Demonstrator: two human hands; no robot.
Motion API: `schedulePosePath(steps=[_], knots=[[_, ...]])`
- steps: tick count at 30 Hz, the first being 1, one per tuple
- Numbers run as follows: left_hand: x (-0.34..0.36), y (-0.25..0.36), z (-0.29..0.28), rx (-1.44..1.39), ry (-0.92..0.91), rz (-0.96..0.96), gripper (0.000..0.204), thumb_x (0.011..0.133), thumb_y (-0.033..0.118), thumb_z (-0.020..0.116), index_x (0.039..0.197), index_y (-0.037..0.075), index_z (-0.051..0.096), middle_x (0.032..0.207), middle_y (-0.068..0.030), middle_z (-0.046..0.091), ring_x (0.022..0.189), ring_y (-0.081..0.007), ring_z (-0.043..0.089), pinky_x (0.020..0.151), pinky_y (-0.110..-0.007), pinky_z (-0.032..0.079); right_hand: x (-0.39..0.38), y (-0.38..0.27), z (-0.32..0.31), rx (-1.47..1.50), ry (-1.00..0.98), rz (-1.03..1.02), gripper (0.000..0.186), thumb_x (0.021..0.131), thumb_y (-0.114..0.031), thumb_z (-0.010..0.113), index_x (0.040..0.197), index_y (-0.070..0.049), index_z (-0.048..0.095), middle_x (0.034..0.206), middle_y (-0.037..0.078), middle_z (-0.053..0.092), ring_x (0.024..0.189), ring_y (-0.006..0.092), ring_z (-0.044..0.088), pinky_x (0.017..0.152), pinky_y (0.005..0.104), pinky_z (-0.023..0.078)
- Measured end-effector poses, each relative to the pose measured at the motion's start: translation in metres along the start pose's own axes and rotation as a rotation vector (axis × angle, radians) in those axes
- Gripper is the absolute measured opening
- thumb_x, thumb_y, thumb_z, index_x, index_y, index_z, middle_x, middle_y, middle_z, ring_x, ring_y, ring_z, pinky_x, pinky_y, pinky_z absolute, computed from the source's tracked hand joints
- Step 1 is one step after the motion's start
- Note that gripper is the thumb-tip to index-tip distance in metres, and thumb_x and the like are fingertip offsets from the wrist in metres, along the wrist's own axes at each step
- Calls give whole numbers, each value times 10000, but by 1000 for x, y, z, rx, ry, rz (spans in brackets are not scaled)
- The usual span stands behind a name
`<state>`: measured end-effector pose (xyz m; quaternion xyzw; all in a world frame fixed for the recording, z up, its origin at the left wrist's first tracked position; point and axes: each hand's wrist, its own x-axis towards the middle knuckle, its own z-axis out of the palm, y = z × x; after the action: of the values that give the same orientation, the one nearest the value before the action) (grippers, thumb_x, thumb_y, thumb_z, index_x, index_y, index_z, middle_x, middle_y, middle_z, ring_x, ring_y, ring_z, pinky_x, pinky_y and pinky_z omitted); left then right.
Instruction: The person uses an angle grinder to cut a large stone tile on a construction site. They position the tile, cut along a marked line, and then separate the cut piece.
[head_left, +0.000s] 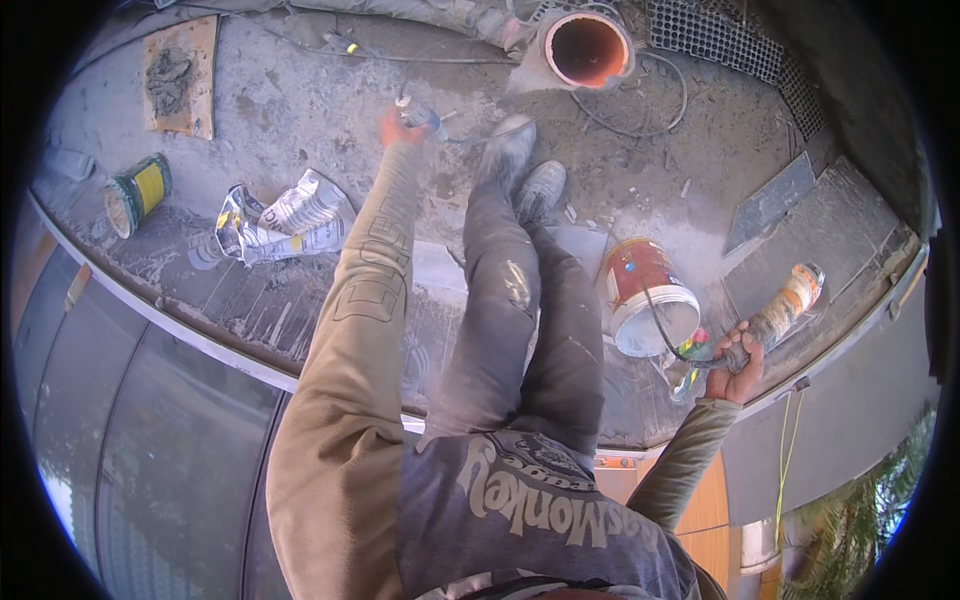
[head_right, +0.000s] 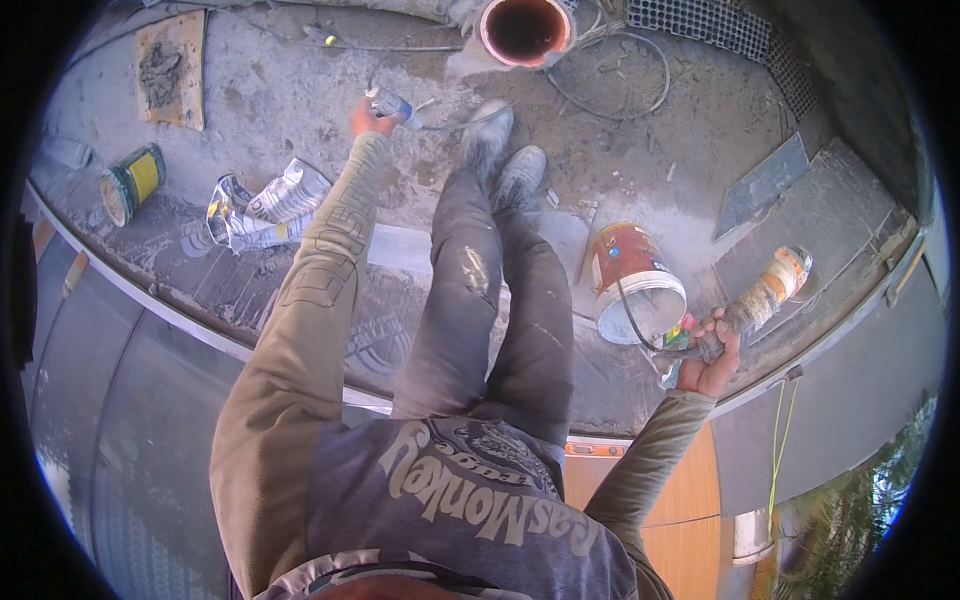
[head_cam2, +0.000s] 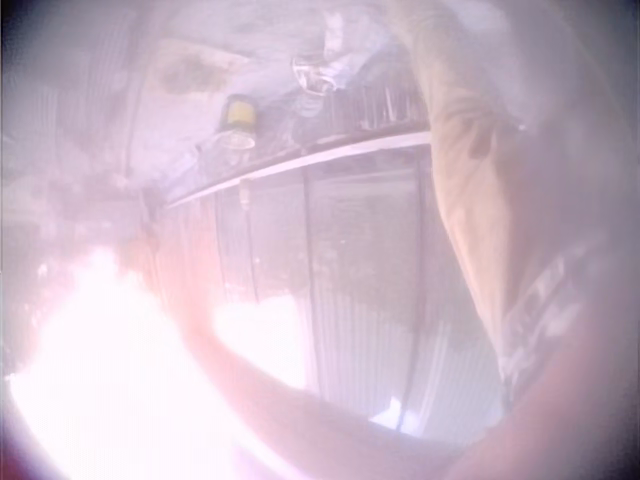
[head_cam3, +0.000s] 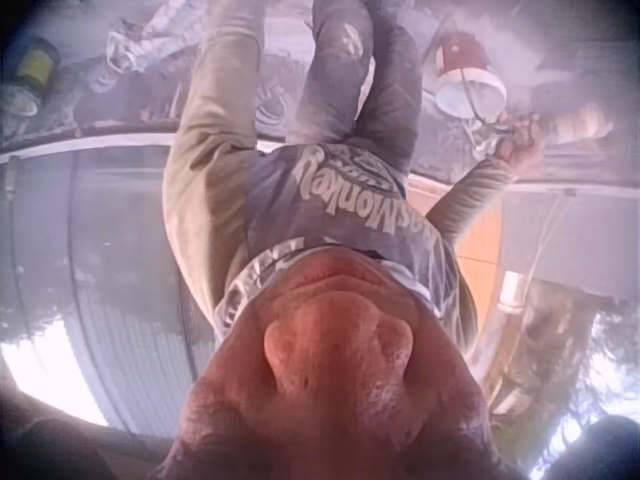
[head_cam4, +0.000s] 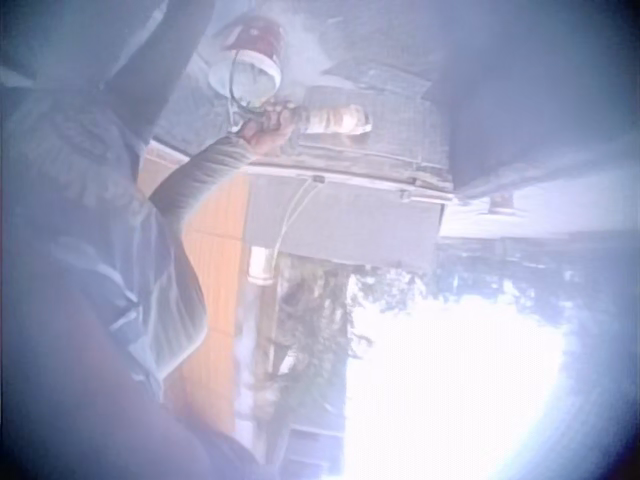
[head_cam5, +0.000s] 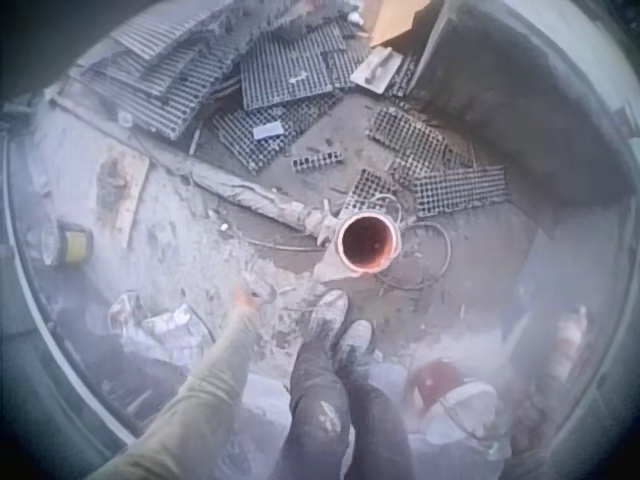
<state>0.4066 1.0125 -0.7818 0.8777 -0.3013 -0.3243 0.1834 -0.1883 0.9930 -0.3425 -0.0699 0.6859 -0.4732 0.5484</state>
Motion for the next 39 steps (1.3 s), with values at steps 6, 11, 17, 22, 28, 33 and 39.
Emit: schedulePosePath(steps=[6, 11, 17, 22, 28, 33, 39], knots=[[-42, -6, 34, 144, 144, 92, 605, 635, 329, 893, 1160, 143, 656, 1111, -180, 691, 1061, -379, 661, 931, -433, 533, 4, 18, -19, -13, -57, 8, 485, 848, -14, 611, 1317, 6, 490, 1030, 90, 613, 838, 150, 574, 723, 291, 524], [-50, -37, 52, 106, 60, 31, 530, 700, 376, 841, 1148, 152, 667, 1074, -188, 729, 1013, -394, 693, 898, -454, 546, 6, 34, -22, -21, -41, 15, 489, 846, -10, 607, 1320, 7, 488, 1026, 90, 609, 832, 151, 570, 720, 292, 523], [-46, -78, 54, 143, -177, 193, 398, 857, 408, 675, 1148, 142, 729, 1080, -191, 738, 994, -419, 691, 910, -474, 539, -1, 45, 8, -110, -5, 33, 429, 842, -35, 619, 1254, 14, 510, 1013, 76, 610, 828, 148, 573, 711, 287, 517], [-75, -34, 40, -10, -240, 86, 453, 916, 437, 588, 1124, 65, 743, 1004, -256, 716, 977, -445, 677, 861, -508, 508, -18, 50, 23, -109, 10, 54, 415, 848, -44, 615, 1249, 8, 523, 1008, 70, 613, 823, 144, 576, 705, 286, 510], [-94, -36, 18, -154, -245, -137, 626, 918, 527, 570, 877, -76, 732, 841, -320, 679, 881, -457, 658, 797, -529, 454, -31, 50, 53, -115, 13, 31, 467, 837, -34, 626, 1291, -6, 519, 1012, 71, 614, 827, 143, 581, 711, 287, 508], [-106, -22, 26, -180, -198, -159, 660, 930, 542, 536, 889, -89, 724, 903, -365, 666, 954, -518, 642, 833, -560, 445, -37, 45, 66, -102, 23, 39, 495, 827, -35, 631, 1307, -14, 514, 1009, 67, 615, 822, 149, 584, 712, 290, 509], [-136, 33, 6, -102, -224, -38, 605, 971, 503, 506, 911, -56, 731, 940, -353, 663, 965, -523, 629, 848, -559, 457, -30, 37, 65, -168, 59, 20, 393, 807, -45, 651, 1188, 15, 576, 925, 73, 619, 784, 160, 590, 689, 287, 514]])
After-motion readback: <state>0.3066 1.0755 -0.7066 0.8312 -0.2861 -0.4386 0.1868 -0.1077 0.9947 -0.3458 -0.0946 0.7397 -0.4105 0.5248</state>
